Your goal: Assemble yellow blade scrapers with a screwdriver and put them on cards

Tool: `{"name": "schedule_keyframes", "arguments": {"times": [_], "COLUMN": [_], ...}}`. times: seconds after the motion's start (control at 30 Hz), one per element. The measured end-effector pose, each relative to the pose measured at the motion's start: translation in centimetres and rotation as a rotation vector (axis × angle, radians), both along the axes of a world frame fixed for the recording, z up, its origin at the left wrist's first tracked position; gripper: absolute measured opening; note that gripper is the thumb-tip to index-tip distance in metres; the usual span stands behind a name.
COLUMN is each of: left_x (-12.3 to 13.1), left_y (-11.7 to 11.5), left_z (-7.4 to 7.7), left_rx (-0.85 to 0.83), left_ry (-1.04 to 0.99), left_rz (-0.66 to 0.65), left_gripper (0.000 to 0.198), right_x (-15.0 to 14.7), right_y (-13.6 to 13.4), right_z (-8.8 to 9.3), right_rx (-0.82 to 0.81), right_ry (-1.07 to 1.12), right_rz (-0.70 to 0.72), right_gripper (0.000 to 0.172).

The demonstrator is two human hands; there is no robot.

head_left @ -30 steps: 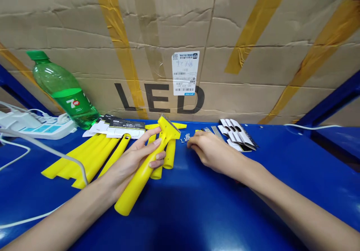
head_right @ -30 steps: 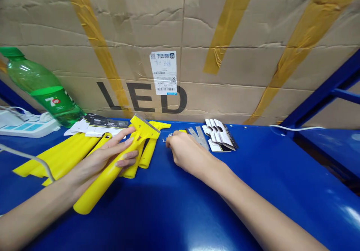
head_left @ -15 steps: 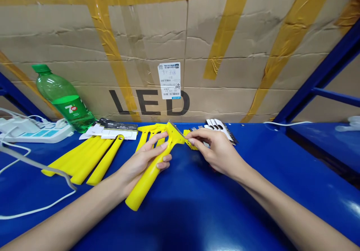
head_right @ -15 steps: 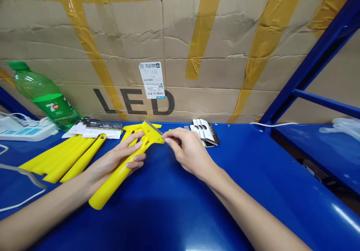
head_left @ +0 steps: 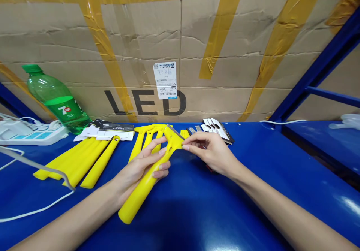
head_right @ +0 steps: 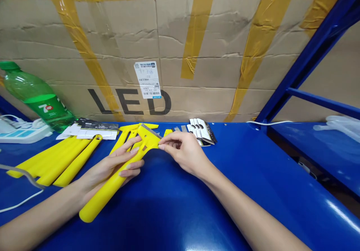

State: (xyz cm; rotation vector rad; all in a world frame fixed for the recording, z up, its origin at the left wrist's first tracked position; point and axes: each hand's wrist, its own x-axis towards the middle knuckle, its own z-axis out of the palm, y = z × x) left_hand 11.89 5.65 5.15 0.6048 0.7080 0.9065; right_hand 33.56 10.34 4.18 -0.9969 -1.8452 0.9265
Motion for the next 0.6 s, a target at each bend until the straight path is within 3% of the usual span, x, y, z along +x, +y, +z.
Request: {"name": "schedule_keyframes", "arguments": {"times": [0.33,0.6], "left_x": [-0.89,-1.03], "left_y": [-0.12,-0.14], "left_z": [-1.02,-0.89], "left_rx": [0.021,0.041], "left_ry": [0.054,0.003], "left_rz": [-0.054,-0.025], "left_gripper": [0.039,0.036], "right_x": [-0.03,-0.58], "right_y": [0.35,0.04], "right_z": [-0.49,-0.93], "right_rx": [-0.176,0.07], "right_ry": [0.162,-0.037], "right_rz": [0.017,-0.003], "right_gripper": [0.013,0.008]}}
